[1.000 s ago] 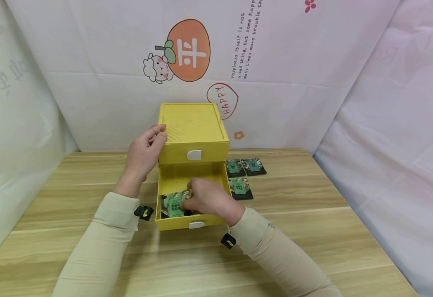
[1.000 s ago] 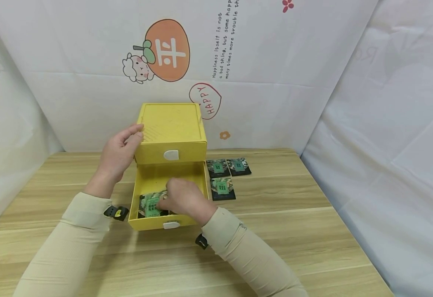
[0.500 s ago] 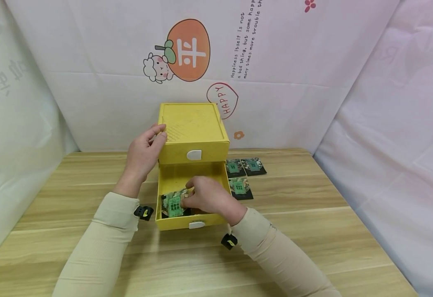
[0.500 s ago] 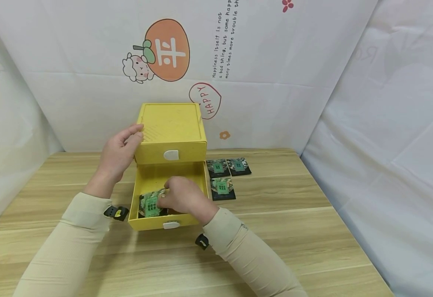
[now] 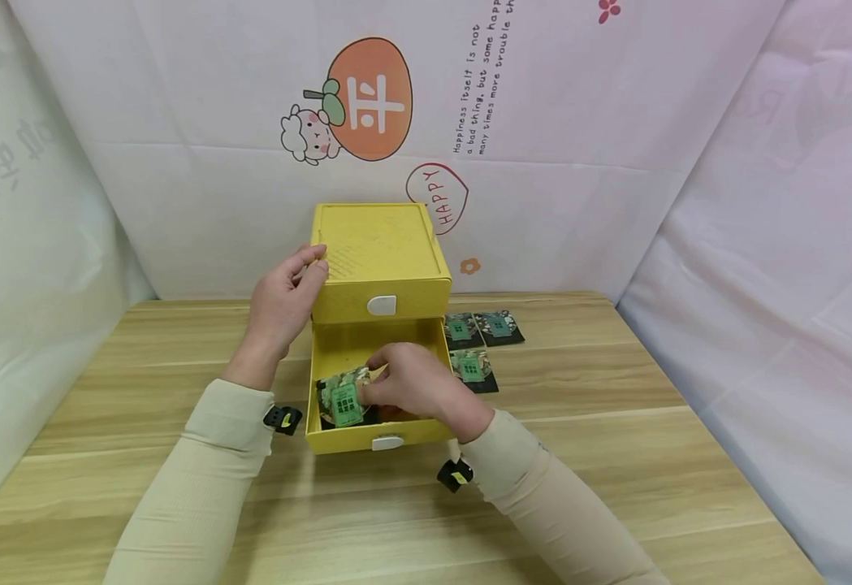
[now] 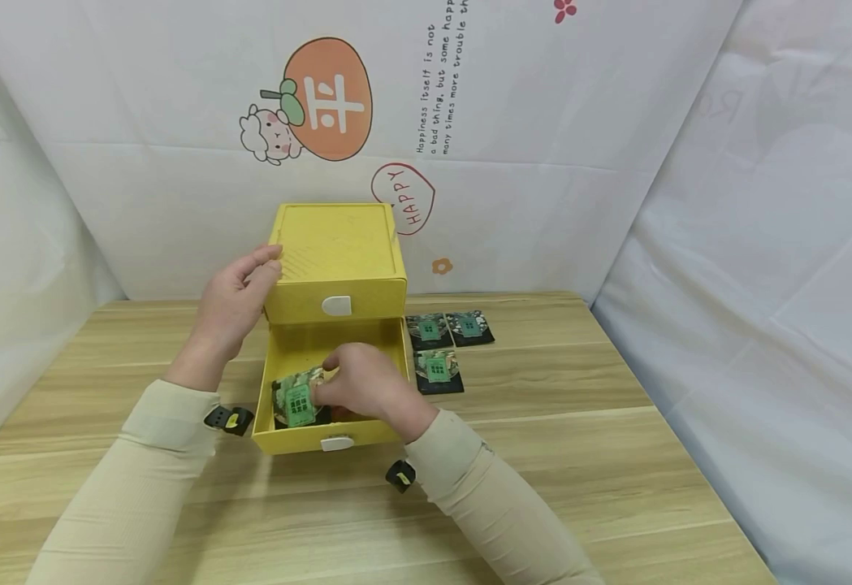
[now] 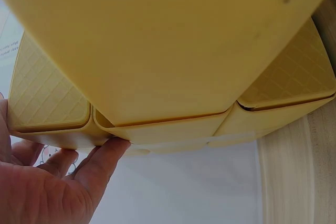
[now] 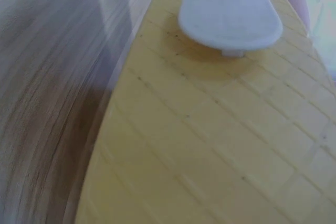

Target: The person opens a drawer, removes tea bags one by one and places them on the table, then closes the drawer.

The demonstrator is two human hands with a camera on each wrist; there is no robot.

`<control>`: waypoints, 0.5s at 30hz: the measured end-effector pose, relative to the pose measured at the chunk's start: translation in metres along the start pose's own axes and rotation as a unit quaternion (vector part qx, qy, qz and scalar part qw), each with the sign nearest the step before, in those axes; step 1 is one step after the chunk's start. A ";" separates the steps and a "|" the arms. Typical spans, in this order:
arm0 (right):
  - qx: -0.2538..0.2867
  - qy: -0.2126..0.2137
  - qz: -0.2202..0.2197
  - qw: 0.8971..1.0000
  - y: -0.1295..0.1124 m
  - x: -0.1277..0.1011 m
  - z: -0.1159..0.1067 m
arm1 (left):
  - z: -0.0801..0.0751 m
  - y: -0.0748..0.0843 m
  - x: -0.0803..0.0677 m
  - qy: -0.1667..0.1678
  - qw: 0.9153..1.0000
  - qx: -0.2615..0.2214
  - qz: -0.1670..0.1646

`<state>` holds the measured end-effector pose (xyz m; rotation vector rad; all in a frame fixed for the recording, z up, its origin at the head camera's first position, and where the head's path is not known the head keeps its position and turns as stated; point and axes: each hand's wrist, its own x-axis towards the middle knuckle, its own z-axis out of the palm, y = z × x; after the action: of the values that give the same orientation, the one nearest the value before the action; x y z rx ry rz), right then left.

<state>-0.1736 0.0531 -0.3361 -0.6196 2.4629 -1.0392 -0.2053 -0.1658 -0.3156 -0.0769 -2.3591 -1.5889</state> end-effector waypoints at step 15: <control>-0.029 0.031 -0.073 0.996 0.004 -0.011 -0.006 | 0.000 0.000 0.000 -0.004 1.000 0.000 0.000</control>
<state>-0.1683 0.0651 -0.3336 -0.8090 2.5419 -1.0592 -0.2056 -0.1660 -0.3158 -0.0826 -2.3642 -1.5922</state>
